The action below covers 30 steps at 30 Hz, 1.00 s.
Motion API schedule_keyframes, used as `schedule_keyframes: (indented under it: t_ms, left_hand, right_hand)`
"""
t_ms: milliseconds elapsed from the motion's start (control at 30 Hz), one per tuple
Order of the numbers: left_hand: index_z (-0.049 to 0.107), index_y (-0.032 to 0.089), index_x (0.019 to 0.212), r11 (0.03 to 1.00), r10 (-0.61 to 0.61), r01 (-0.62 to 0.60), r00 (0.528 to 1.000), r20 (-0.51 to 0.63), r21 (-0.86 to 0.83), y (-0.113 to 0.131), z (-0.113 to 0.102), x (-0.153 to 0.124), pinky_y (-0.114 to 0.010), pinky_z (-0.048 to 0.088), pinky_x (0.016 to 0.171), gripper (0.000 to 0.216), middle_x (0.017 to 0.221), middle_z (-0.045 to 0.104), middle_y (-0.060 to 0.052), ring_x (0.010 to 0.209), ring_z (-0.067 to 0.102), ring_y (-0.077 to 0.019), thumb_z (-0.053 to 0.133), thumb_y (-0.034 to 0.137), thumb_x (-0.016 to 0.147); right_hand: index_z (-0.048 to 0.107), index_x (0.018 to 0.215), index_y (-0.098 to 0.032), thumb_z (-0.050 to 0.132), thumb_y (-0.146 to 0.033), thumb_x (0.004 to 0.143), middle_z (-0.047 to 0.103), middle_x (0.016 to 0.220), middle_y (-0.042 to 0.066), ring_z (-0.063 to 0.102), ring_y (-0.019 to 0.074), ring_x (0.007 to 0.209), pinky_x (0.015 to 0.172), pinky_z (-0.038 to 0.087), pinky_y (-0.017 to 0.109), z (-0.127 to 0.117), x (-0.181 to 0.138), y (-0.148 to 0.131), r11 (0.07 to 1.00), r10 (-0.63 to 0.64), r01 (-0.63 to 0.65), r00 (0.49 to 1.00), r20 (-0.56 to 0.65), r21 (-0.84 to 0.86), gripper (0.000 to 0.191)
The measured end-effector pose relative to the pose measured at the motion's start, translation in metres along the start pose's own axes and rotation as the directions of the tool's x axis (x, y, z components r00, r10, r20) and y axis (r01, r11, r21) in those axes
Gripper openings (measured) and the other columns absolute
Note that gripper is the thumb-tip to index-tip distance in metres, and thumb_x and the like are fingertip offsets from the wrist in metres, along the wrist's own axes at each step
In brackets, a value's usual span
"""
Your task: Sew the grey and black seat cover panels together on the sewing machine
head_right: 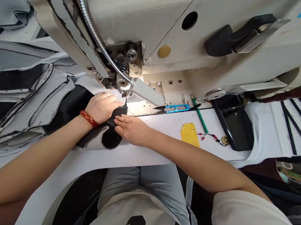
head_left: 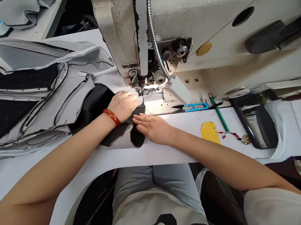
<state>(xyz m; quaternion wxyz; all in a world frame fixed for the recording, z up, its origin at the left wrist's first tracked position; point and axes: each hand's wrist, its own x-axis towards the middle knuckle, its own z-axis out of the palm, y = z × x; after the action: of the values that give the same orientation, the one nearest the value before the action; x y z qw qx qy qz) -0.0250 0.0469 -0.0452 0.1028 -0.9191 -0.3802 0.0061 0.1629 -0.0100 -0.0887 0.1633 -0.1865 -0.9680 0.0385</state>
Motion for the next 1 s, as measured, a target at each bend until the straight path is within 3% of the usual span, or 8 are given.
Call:
schedule_keyframes:
  t_ms: [167, 333, 500, 600, 767, 900, 1000]
  left_hand:
    - [0.071, 0.018, 0.077, 0.999, -0.042, 0.043, 0.997, -0.066, 0.024, 0.016, 0.001, 0.001, -0.033, 0.038, 0.065, 0.037, 0.066, 0.055, -0.006, 0.074, 0.054, -0.0194, 0.038, 0.014, 0.092]
    - [0.069, 0.016, 0.074, 0.996, -0.074, 0.078, 0.994, -0.075, 0.044, 0.015, 0.008, 0.011, -0.032, 0.04, 0.063, 0.036, 0.069, 0.058, -0.007, 0.079, 0.057, -0.0211, 0.039, 0.016, 0.093]
    - [0.071, 0.017, 0.08, 0.989, -0.149, 0.148, 0.978, -0.147, -0.017, 0.014, 0.018, 0.013, -0.03, 0.047, 0.077, 0.031, 0.081, 0.064, -0.008, 0.094, 0.06, -0.0216, 0.043, 0.019, 0.093]
    - [0.072, 0.018, 0.08, 0.972, -0.227, 0.212, 0.961, -0.158, -0.104, 0.014, 0.023, 0.012, -0.032, 0.049, 0.085, 0.032, 0.085, 0.067, -0.008, 0.097, 0.061, -0.0216, 0.043, 0.02, 0.093]
    - [0.075, 0.02, 0.086, 0.926, -0.316, 0.266, 0.934, -0.165, -0.269, 0.006, 0.027, 0.015, -0.032, 0.051, 0.09, 0.027, 0.094, 0.072, -0.005, 0.096, 0.064, -0.0204, 0.049, 0.023, 0.091]
    - [0.074, 0.02, 0.089, 0.839, -0.396, 0.328, 0.915, -0.074, -0.433, 0.005, 0.004, 0.012, -0.032, 0.05, 0.096, 0.025, 0.103, 0.073, -0.004, 0.101, 0.065, -0.0189, 0.05, 0.019, 0.086]
    - [0.07, 0.019, 0.106, 0.798, -0.373, 0.35, 0.926, 0.055, -0.49, 0.022, -0.026, -0.004, -0.033, 0.051, 0.094, 0.028, 0.112, 0.068, -0.006, 0.101, 0.064, -0.0196, 0.056, 0.031, 0.084]
  right_hand:
    - [0.067, 0.1, -0.01, 0.042, -0.01, 0.099, 0.066, 0.128, 0.014, 0.058, 0.0227, 0.126, 0.111, 0.045, 0.039, 0.008, 0.003, -0.003, 0.999, 0.033, -0.035, 0.998, -0.05, -0.038, 0.026]
    - [0.065, 0.102, -0.01, 0.039, -0.009, 0.099, 0.066, 0.127, 0.013, 0.058, 0.0207, 0.125, 0.109, 0.045, 0.034, 0.002, 0.009, 0.009, 0.993, 0.115, -0.115, 0.993, -0.04, -0.001, 0.026]
    - [0.063, 0.094, -0.011, 0.035, -0.008, 0.099, 0.07, 0.109, 0.013, 0.062, 0.0201, 0.112, 0.1, 0.048, 0.032, -0.006, 0.014, 0.015, 0.992, 0.124, -0.125, 0.992, 0.026, 0.035, 0.029]
    - [0.063, 0.095, -0.011, 0.032, -0.008, 0.099, 0.069, 0.106, 0.014, 0.061, 0.021, 0.105, 0.093, 0.047, 0.033, -0.004, 0.016, 0.015, 0.989, 0.145, -0.145, 0.989, -0.004, -0.036, 0.032]
    - [0.065, 0.095, -0.012, 0.029, -0.007, 0.098, 0.067, 0.096, 0.015, 0.056, 0.0259, 0.092, 0.073, 0.043, 0.036, -0.001, 0.023, 0.021, 0.924, 0.297, -0.303, 0.953, -0.061, -0.233, 0.037]
    - [0.067, 0.1, -0.009, 0.031, 0.0, 0.092, 0.065, 0.096, 0.017, 0.055, 0.0275, 0.096, 0.067, 0.04, 0.034, -0.006, 0.034, 0.025, 0.898, 0.357, -0.324, 0.932, 0.063, -0.297, 0.038]
    - [0.066, 0.105, -0.009, 0.034, -0.007, 0.095, 0.065, 0.097, 0.016, 0.054, 0.0267, 0.097, 0.064, 0.039, 0.032, -0.01, 0.04, 0.026, 0.884, 0.433, -0.41, 0.899, 0.065, -0.224, 0.034]
